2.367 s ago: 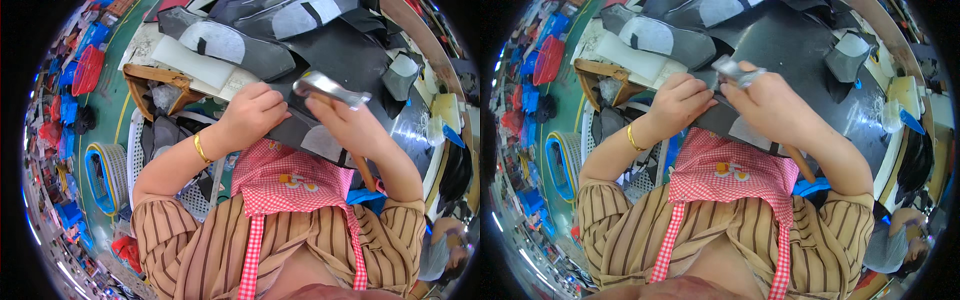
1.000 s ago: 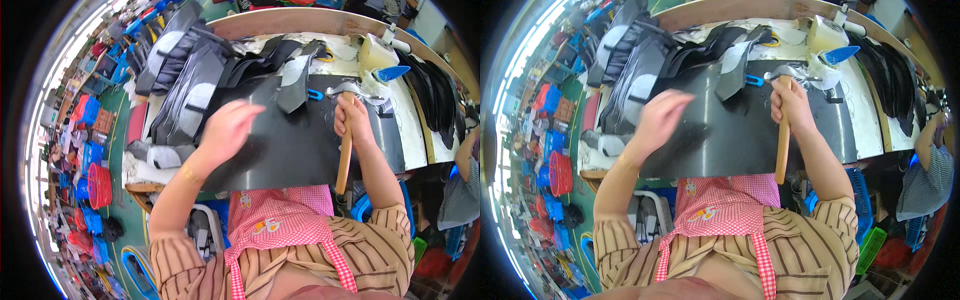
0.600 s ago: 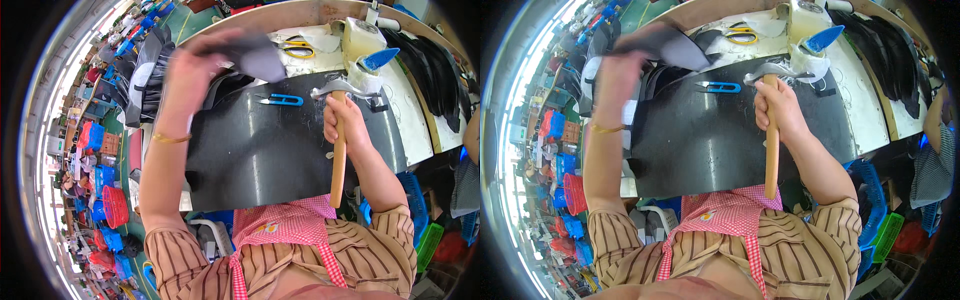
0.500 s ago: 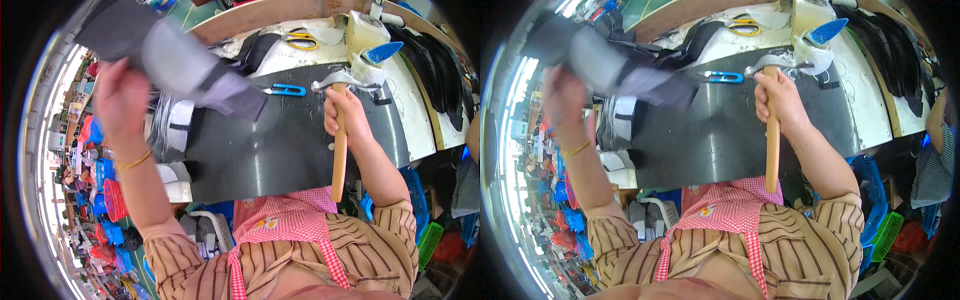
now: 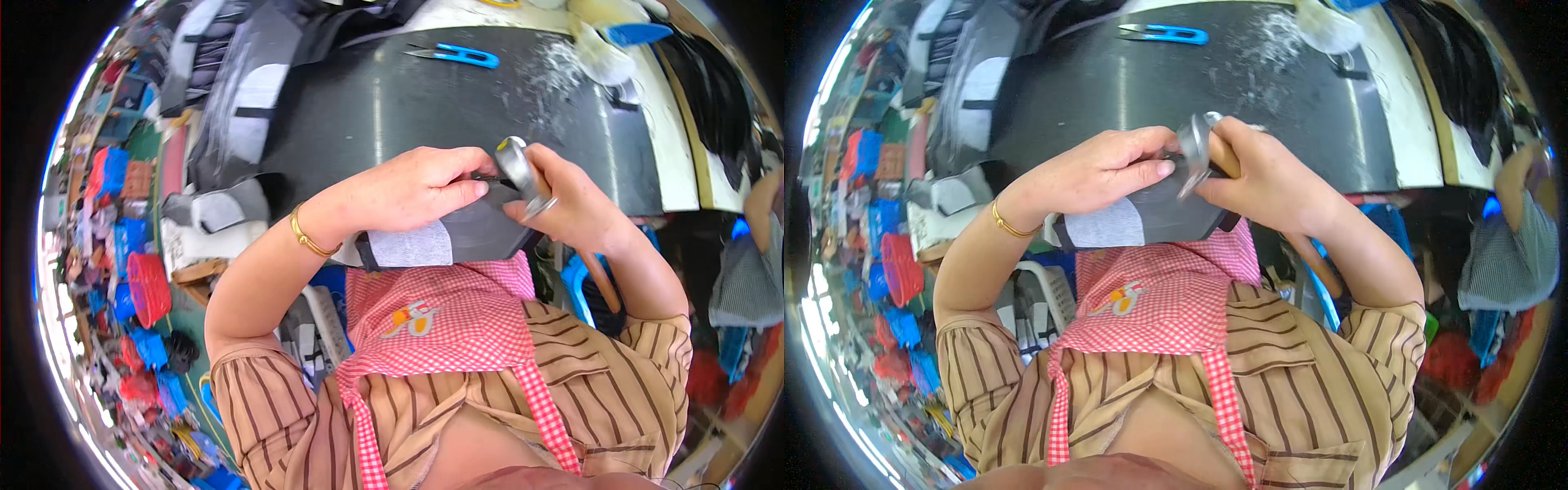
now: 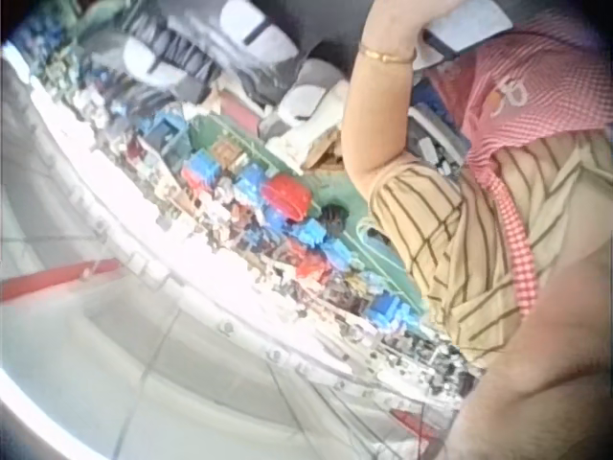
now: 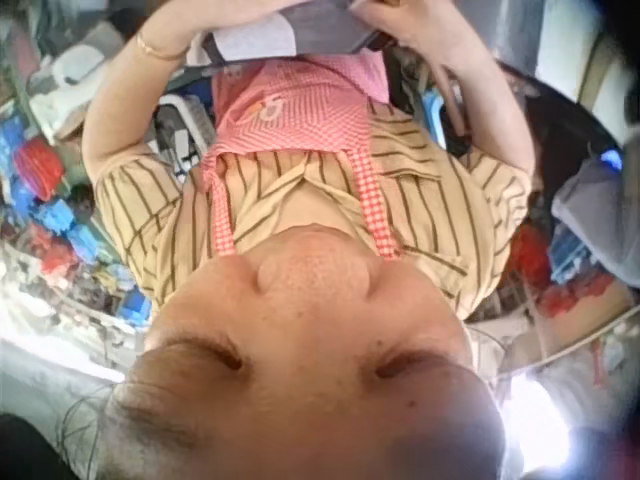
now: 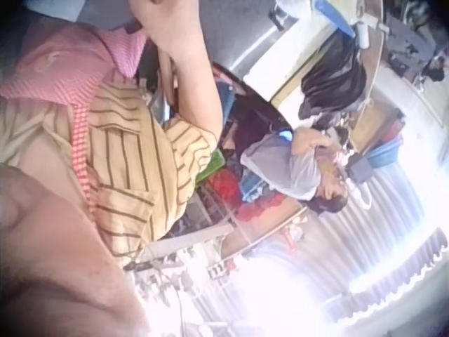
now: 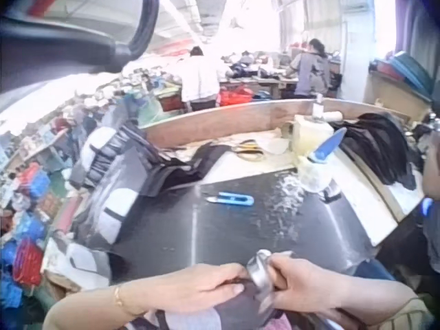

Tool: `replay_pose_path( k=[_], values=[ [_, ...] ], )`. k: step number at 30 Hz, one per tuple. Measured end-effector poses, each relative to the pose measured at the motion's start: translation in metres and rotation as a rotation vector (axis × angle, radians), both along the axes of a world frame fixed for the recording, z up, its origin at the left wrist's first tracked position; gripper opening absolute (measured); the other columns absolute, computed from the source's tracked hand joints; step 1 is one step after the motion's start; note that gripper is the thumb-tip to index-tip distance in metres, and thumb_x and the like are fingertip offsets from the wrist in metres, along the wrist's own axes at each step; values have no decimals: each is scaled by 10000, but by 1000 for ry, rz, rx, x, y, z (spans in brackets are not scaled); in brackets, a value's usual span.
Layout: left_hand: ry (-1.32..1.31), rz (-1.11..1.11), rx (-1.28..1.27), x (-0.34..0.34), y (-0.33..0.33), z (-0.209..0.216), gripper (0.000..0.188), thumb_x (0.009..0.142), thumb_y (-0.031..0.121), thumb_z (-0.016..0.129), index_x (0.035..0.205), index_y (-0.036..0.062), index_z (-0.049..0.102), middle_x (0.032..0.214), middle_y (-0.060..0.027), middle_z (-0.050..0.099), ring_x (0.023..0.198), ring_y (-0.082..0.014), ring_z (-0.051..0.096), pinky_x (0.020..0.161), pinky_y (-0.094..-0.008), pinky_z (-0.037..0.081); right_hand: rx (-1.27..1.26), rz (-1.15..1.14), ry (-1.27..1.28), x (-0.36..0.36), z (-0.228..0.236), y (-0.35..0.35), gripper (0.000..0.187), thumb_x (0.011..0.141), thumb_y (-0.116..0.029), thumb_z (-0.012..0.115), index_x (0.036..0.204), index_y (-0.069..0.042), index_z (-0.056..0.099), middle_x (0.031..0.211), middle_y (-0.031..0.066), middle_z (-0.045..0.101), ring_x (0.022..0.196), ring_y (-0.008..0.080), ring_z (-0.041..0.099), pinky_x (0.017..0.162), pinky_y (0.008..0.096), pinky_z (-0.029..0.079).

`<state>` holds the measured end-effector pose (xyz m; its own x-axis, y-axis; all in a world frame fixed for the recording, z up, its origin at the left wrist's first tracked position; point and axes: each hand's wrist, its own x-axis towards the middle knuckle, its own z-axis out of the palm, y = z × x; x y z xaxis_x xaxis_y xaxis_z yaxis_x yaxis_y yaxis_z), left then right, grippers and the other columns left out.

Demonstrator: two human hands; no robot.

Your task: Hammering the edges of shoe upper components on a manufacturing workstation.

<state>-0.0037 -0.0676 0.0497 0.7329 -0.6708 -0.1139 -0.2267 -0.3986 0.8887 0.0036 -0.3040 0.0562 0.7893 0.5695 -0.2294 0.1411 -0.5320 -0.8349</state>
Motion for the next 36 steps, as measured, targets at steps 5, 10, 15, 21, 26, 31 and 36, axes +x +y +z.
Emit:
replay_pose_path(
  k=[5, 10, 15, 21, 26, 31, 36],
  values=[
    [-307, -70, 109, 12, -42, -30, 195, 888, 114, 599, 1058, 30, 645, 941, -171, 646, 918, -366, 621, 805, -431, 501, -98, -113, -3, -12, -1, -38, 381, 840, -66, 748, 1169, -25, 560, 895, 85, 617, 852, 158, 602, 751, 318, 506],
    [-451, -24, 165, 23, -53, -44, 129, 817, 80, 643, 939, 42, 660, 898, -123, 617, 925, -324, 608, 793, -427, 497, -116, -186, -95, -13, 5, -59, 305, 888, -61, 639, 1175, -9, 552, 784, 190, 658, 723, 337, 701, 632, 379, 526],
    [-456, -26, 126, 22, -50, -48, 139, 811, 70, 650, 943, 35, 675, 900, -118, 618, 894, -318, 612, 785, -415, 508, -158, 69, -111, -26, -9, -59, 260, 946, -179, 645, 1146, -42, 552, 742, 217, 644, 708, 440, 650, 599, 450, 520],
    [-726, -72, 185, 11, -46, -49, 208, 749, 75, 659, 950, 39, 703, 904, -77, 627, 836, -260, 627, 703, -368, 530, -61, -34, -73, -11, 1, -52, 241, 966, -178, 618, 1154, -41, 554, 756, 213, 635, 706, 421, 638, 622, 419, 511],
    [-779, -53, 170, 5, -43, -51, 224, 733, 84, 661, 947, 39, 709, 902, -68, 627, 835, -250, 625, 690, -355, 534, -38, -15, -76, -1, -1, -46, 225, 957, -176, 631, 1099, -32, 532, 744, 240, 626, 722, 459, 630, 610, 451, 504],
    [-756, -41, 177, 10, -43, -49, 197, 722, 69, 682, 914, 26, 693, 890, -86, 617, 823, -274, 612, 702, -367, 529, -156, 143, -155, -7, -9, -42, 271, 969, -200, 608, 968, 25, 458, 702, 256, 610, 708, 475, 617, 597, 487, 487],
    [-653, 27, 132, -1, -39, -52, 187, 706, 37, 713, 889, 19, 674, 871, -90, 601, 831, -284, 608, 732, -371, 517, -152, 78, -27, -3, 1, -34, 259, 957, -200, 615, 955, 6, 458, 701, 267, 607, 710, 487, 605, 593, 506, 477]
  ],
)
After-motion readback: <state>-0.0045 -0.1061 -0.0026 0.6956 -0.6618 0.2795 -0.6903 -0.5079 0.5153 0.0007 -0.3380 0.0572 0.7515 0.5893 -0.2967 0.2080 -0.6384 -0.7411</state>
